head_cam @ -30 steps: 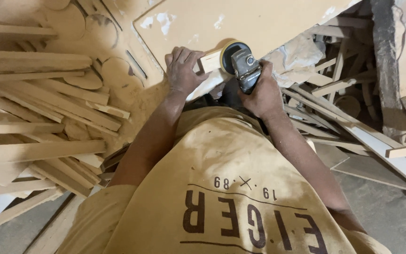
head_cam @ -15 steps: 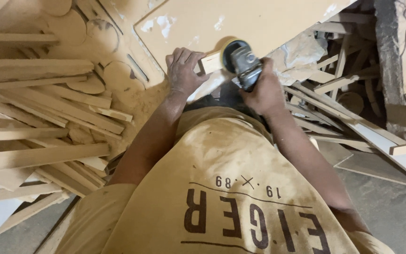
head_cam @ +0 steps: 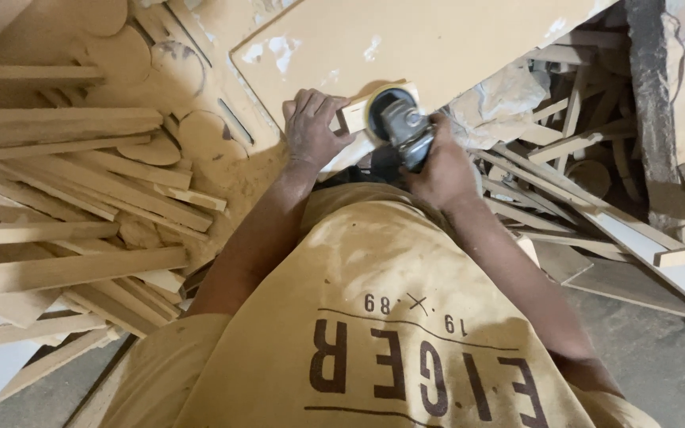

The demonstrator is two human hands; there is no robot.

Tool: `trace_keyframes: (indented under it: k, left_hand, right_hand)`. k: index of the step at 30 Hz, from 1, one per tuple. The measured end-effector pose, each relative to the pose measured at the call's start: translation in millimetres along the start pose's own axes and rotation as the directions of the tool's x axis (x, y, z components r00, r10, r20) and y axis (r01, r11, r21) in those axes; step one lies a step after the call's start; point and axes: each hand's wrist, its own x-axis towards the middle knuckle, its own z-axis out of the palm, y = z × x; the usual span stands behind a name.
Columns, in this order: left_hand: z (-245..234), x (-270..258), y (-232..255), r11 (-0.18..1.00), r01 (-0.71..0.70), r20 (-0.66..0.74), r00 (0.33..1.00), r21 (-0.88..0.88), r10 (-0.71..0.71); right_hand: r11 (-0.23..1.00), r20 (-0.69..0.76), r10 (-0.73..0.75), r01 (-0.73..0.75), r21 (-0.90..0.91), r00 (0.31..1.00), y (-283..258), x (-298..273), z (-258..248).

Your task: Sanding small wooden blocks using a handheld power sander in a workshop environment.

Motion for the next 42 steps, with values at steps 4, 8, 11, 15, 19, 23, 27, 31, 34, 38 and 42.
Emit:
trace_keyframes:
  k: [4,8,11,15,19,23,27,31,34,38,42]
  left_hand:
    - [0.8,0.6,-2.5,1.000,0.007,0.027,1.000,-0.008,-0.006]
    - [-4.0,1.0,0.3,0.999,0.023,0.033,0.999,-0.035,-0.022]
    - [-8.8,4.7,4.1,0.999,0.042,0.066,0.997,-0.022,-0.040]
    - [-18.7,11.8,14.4,0.996,0.082,0.159,0.983,0.030,-0.086]
    - [-27.0,21.3,20.9,0.993,0.115,0.271,0.956,0.018,-0.115]
    - [-31.2,22.7,17.5,0.988,0.153,0.354,0.922,0.034,-0.155]
    - [-50.1,36.1,31.1,0.968,0.251,0.444,0.866,0.012,-0.230]
    - [-57.4,42.3,31.7,0.958,0.283,0.513,0.816,0.049,-0.267]
    - [-63.8,36.0,30.6,0.940,0.326,0.607,0.728,0.103,-0.319]
    - [-59.5,18.4,20.1,0.956,0.278,0.622,0.734,0.090,-0.272]
    - [-64.0,13.7,19.4,0.976,0.206,0.574,0.792,0.066,-0.206]
  right_hand:
    - [0.998,-0.039,0.001,0.001,0.063,0.999,14.8,6.4,0.0]
    - [0.997,-0.117,0.079,-0.078,0.019,0.990,50.0,0.6,-19.8]
    - [0.991,-0.138,0.133,-0.128,0.043,0.982,52.7,-11.4,-24.3]
    - [0.991,-0.062,0.112,-0.107,0.076,0.992,28.4,-17.0,-11.7]
    - [0.995,-0.004,0.063,-0.063,0.074,0.998,41.5,-12.1,4.8]
    - [0.989,-0.070,0.106,-0.098,0.113,0.992,54.5,-7.6,-3.2]
    - [0.989,-0.105,0.120,-0.109,0.102,0.987,59.4,-10.3,-14.9]
    - [0.993,-0.104,0.091,-0.082,0.088,0.990,43.1,-17.2,-10.9]
    - [0.985,-0.101,0.111,-0.097,0.141,0.989,41.9,-23.2,-10.5]
    - [0.981,-0.149,0.155,-0.134,0.143,0.977,62.2,-24.6,-13.3]
    - [0.990,-0.141,0.115,-0.102,0.097,0.983,55.5,-26.9,-16.2]
